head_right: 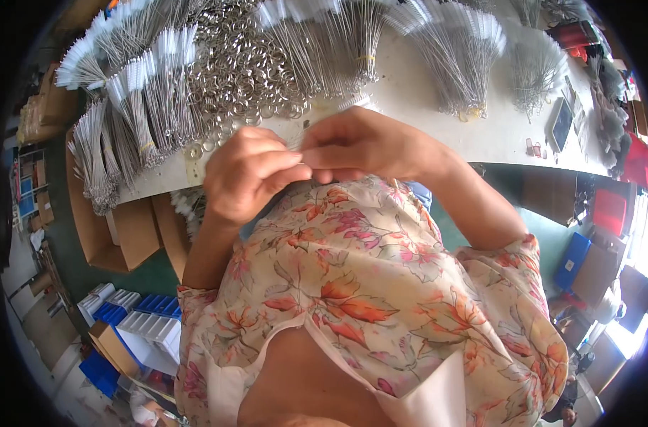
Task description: Assembling bottle brushes by attaching wire stems and metal rings to the brush heads.
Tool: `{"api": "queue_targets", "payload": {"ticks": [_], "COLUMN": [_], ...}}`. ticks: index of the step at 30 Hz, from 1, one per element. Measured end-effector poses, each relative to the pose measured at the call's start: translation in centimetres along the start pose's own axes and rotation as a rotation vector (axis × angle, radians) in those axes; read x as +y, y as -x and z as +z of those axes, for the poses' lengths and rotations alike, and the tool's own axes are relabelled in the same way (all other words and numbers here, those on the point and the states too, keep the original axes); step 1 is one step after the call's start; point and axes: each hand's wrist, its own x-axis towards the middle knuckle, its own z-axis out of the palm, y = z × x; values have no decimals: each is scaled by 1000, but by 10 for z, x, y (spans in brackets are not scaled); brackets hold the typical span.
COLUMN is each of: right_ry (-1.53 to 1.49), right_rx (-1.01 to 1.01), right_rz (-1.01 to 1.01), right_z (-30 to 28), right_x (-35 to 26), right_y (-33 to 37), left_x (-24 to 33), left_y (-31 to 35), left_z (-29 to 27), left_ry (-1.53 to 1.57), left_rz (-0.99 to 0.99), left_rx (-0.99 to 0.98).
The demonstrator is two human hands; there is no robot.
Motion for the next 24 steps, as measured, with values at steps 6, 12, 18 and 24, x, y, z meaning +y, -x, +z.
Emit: {"api": "queue_targets", "payload": {"ticks": [6, 12, 18, 24], "right_ry": [953, 1033, 746, 543], "right_rx": [533, 799, 500, 361], "right_rz": [149, -288, -657, -701], "right_z": [-50, -26, 31, 18], "right_x": [61, 77, 32, 17], "right_y": [64, 20, -58, -64], "left_x": [-7, -8, -3, -7], "left_y": [67, 85, 44, 8], "left_z": [-23, -24, -36, -65], "left_ry": [-311, -522, 501, 543], "left_rz": [-735, -790, -1049, -903], "left_rx": [139, -260, 248, -23]}}
